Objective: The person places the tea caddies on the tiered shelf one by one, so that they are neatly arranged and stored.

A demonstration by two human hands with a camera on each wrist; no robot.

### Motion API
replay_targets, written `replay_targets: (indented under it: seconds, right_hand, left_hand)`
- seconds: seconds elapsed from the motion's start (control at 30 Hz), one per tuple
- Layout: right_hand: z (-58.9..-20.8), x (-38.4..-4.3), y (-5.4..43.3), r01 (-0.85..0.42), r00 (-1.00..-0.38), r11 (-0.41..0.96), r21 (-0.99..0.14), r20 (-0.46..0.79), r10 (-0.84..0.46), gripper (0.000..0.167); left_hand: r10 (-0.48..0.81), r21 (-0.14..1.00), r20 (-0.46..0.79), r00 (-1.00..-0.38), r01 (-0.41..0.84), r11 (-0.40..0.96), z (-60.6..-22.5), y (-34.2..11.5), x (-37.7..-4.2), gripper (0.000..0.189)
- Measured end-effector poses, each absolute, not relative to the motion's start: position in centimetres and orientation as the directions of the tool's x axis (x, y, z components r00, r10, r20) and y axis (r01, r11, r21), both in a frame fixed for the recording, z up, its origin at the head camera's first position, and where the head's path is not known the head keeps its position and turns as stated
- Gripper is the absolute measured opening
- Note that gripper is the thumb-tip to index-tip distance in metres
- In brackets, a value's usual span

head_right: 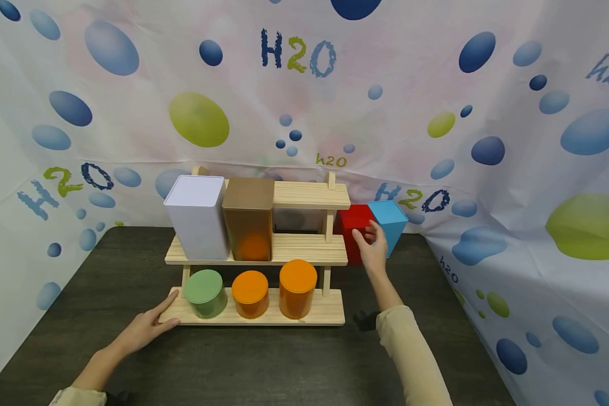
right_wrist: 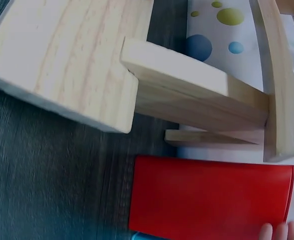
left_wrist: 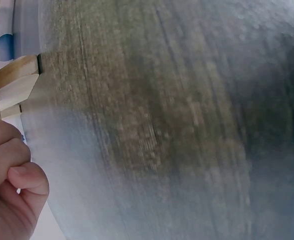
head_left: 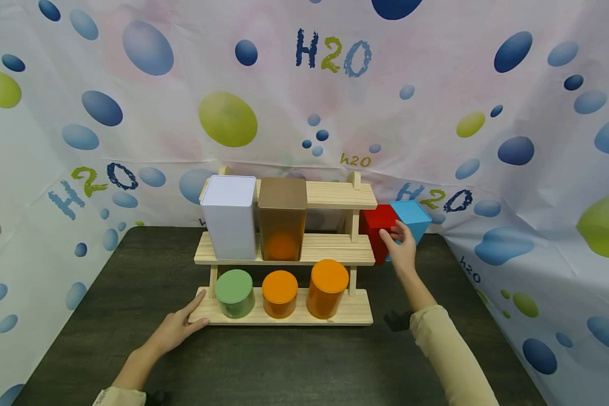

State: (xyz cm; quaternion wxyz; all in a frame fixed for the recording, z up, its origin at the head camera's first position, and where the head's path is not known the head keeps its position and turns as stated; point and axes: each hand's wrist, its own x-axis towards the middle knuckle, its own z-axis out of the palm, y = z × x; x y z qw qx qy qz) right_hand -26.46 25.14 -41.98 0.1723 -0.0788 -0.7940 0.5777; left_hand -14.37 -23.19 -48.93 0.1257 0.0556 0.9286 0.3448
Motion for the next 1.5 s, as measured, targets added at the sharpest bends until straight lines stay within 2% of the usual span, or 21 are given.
replay_targets:
  seconds: [0.17,0.27,0.5,0.87,1.13,1.5]
  right_hand:
    - [-42.1,-26.7,24.6,-0.011,-0.895,0.307,-0.952,0.146,0.422,0.059]
    - [-42.2,-27.0,24.3,0.022,-0.885,0.309,-0.951,0.125,0.449,0.066]
    - [-42.5,-27.6,23.8,0.096,-0.882,0.314,-0.945,0.065,0.466,0.083]
    - [-42.8,-28.4,23.3,0.208,-0.874,0.418,-0.885,0.024,0.485,0.101]
    - [-43.0,-29.2,22.8,0.246,-0.862,0.469,-0.848,0.030,0.507,0.104]
    - [-43.1,-29.3,22.7,0.236,-0.841,0.408,-0.882,0.025,0.541,0.100]
  left_hand:
    - [0.192,0.663,-0.195,-0.962,0.015,0.749,-48.8,-23.1,-14.3,0.077]
    - [0.185,0.659,-0.203,-0.962,0.006,0.752,-48.8,-23.1,-14.3,0.077]
    - [0.181,0.661,-0.213,-0.960,-0.005,0.750,-48.8,-23.2,-14.3,0.078]
    - [0.178,0.661,-0.212,-0.961,-0.007,0.750,-48.9,-23.1,-14.3,0.078]
    - [0.176,0.660,-0.214,-0.961,-0.009,0.751,-48.8,-23.2,-14.3,0.078]
    - [0.183,0.655,-0.195,-0.964,0.011,0.755,-49.0,-23.3,-14.4,0.077]
